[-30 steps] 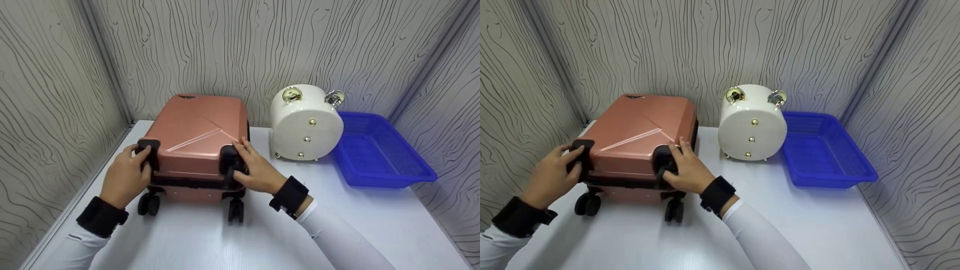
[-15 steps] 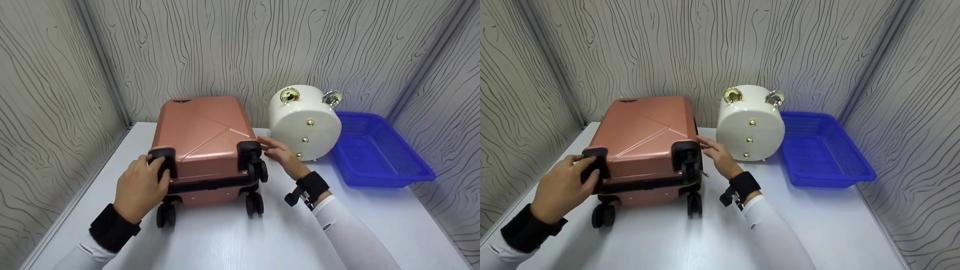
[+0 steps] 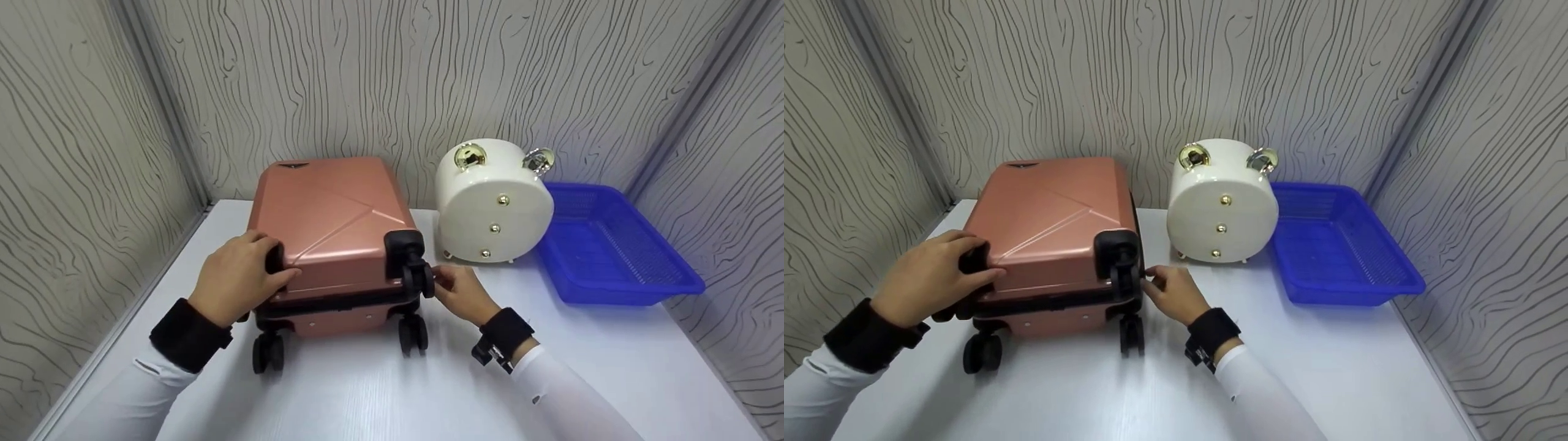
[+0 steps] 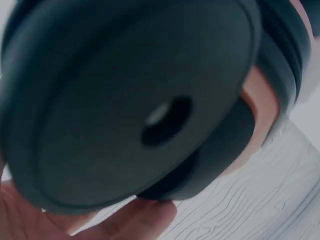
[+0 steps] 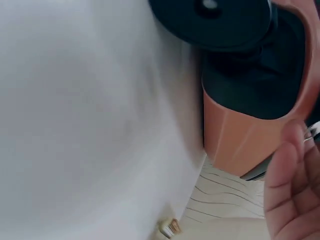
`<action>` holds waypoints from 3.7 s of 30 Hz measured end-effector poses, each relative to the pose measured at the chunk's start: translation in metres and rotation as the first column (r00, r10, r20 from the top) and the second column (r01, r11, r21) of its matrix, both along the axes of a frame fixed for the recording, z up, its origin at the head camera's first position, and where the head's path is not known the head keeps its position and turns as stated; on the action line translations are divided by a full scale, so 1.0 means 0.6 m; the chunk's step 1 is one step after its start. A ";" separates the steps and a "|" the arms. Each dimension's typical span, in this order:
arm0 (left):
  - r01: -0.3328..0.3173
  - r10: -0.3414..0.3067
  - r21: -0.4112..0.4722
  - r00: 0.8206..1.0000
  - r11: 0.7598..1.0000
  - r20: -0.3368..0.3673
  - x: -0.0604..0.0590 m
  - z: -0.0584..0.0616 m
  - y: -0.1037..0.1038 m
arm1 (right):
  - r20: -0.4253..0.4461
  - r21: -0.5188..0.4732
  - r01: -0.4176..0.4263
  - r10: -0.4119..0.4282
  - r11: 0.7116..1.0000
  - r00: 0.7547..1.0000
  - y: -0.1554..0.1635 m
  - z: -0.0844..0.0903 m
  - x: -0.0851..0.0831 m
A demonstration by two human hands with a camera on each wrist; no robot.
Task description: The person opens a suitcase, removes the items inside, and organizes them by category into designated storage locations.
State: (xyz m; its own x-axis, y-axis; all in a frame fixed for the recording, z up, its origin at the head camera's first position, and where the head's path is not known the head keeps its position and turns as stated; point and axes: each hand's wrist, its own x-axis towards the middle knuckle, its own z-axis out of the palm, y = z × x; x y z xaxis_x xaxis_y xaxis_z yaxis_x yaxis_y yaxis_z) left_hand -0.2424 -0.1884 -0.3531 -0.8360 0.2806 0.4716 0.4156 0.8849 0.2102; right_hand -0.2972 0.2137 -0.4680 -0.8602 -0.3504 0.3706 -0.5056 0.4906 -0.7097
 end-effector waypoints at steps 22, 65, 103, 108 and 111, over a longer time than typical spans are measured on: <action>-0.011 0.006 -0.136 0.999 0.991 -0.032 -0.005 0.002 -0.005 | -0.532 0.141 0.099 -0.009 0.985 0.847 -0.078 -0.049 0.102; -0.004 -0.022 -0.067 0.925 0.998 -0.380 0.016 -0.064 0.019 | -0.489 0.505 0.021 0.266 0.863 0.831 -0.278 0.010 0.133; 0.009 0.000 0.022 0.926 1.000 -0.378 0.063 -0.222 0.055 | -0.394 0.302 0.361 -0.229 0.882 0.890 -0.147 0.118 0.094; 0.002 0.020 0.057 0.926 0.998 -0.377 0.072 -0.223 0.044 | -0.406 0.292 0.369 -0.235 0.882 0.883 -0.148 0.114 0.092; -0.005 0.030 0.068 0.930 0.998 -0.366 0.078 -0.223 0.034 | -0.410 0.297 0.375 -0.237 0.878 0.880 -0.148 0.112 0.092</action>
State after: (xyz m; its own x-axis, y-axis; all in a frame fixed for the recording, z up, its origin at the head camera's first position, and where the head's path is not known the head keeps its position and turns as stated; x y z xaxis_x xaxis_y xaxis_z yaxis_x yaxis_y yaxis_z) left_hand -0.1953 -0.1683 -0.4868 -0.6057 0.2263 0.7628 0.4590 0.8825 0.1026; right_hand -0.2419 0.1248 -0.4008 -0.7815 -0.2575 0.5683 -0.4665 0.8459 -0.2583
